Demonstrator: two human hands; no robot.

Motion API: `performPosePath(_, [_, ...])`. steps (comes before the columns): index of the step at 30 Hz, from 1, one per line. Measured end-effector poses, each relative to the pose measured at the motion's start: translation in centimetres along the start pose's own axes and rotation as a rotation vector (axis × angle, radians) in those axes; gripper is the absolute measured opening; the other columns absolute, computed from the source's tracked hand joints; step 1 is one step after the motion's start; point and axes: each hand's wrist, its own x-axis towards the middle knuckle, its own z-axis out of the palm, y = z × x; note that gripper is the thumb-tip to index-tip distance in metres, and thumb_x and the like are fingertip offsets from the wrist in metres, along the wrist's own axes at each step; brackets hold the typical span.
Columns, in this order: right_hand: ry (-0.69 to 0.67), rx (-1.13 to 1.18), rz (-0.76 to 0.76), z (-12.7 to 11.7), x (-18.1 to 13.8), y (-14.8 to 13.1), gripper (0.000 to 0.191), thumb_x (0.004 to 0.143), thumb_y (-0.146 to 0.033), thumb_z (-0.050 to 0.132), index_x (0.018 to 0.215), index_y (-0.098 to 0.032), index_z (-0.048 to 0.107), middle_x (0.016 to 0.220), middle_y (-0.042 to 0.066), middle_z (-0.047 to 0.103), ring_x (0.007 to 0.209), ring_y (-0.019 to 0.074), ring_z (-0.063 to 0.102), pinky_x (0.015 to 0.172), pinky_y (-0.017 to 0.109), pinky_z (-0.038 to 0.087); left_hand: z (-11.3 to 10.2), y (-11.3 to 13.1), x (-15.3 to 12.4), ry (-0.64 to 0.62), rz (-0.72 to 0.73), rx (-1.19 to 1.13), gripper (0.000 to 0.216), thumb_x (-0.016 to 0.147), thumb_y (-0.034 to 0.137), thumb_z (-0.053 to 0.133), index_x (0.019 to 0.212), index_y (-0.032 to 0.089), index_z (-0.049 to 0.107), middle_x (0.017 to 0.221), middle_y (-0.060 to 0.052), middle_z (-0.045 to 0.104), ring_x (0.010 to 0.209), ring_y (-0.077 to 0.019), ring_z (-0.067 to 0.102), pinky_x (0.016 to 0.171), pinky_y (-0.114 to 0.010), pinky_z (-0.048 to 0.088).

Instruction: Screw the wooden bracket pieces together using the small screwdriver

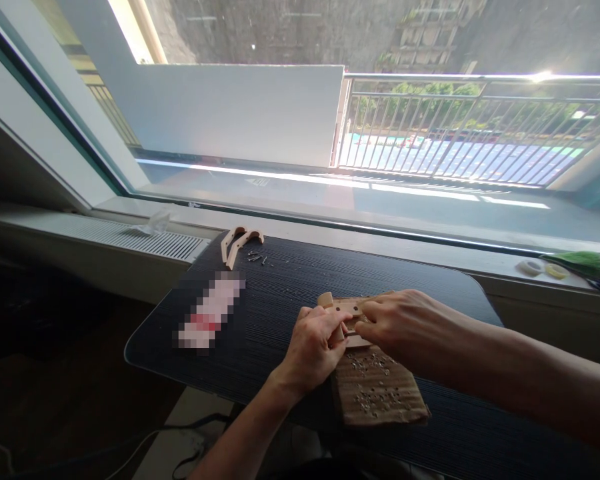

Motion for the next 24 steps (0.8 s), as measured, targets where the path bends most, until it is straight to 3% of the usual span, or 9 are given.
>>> performPosePath(3, [-0.045,0.027,0.033,-0.4,-0.1,0.1,0.023,0.074,0.0,0.051,0.076,-0.02,0.061,0.078,0.0,0.066,0.069,0.0119,0.06,0.057,0.021,0.039,0.2,-0.2,-0.1,-0.011,-0.001,0.002,0.038,0.072,0.01,0.062,0.107,0.025,0.058,0.086,0.001,0.067,0.085,-0.0179,0.058,0.079,-0.032,0.037])
performPosePath(9, [0.031,0.107,0.05,-0.5,-0.5,0.0,0.029,0.073,0.004,0.046,0.082,-0.021,0.059,0.081,-0.001,0.066,0.072,0.0111,0.061,0.06,0.019,0.04,0.3,-0.2,-0.2,-0.008,-0.004,-0.05,0.036,0.074,0.011,0.061,0.107,0.024,0.058,0.087,0.0,0.068,0.085,-0.0176,0.057,0.083,-0.033,0.037])
performPosePath(16, [-0.015,0.083,0.037,-0.7,0.1,-0.2,0.028,0.072,0.004,0.046,0.077,-0.02,0.058,0.077,-0.001,0.065,0.068,0.0113,0.059,0.056,0.022,0.034,0.2,0.0,-0.1,0.005,-0.027,0.001,0.033,0.072,0.011,0.062,0.102,0.025,0.062,0.082,0.0,0.068,0.081,-0.0173,0.059,0.081,-0.032,0.039])
performPosePath(24, [-0.184,0.082,0.241,-1.3,0.8,0.2,0.014,0.077,-0.018,0.048,0.071,-0.02,0.059,0.064,0.001,0.064,0.058,0.0155,0.058,0.052,0.026,0.03,0.3,0.1,-0.1,0.02,-0.03,0.024,0.031,0.07,0.01,0.063,0.096,0.026,0.065,0.081,0.0,0.067,0.081,-0.0174,0.058,0.08,-0.032,0.039])
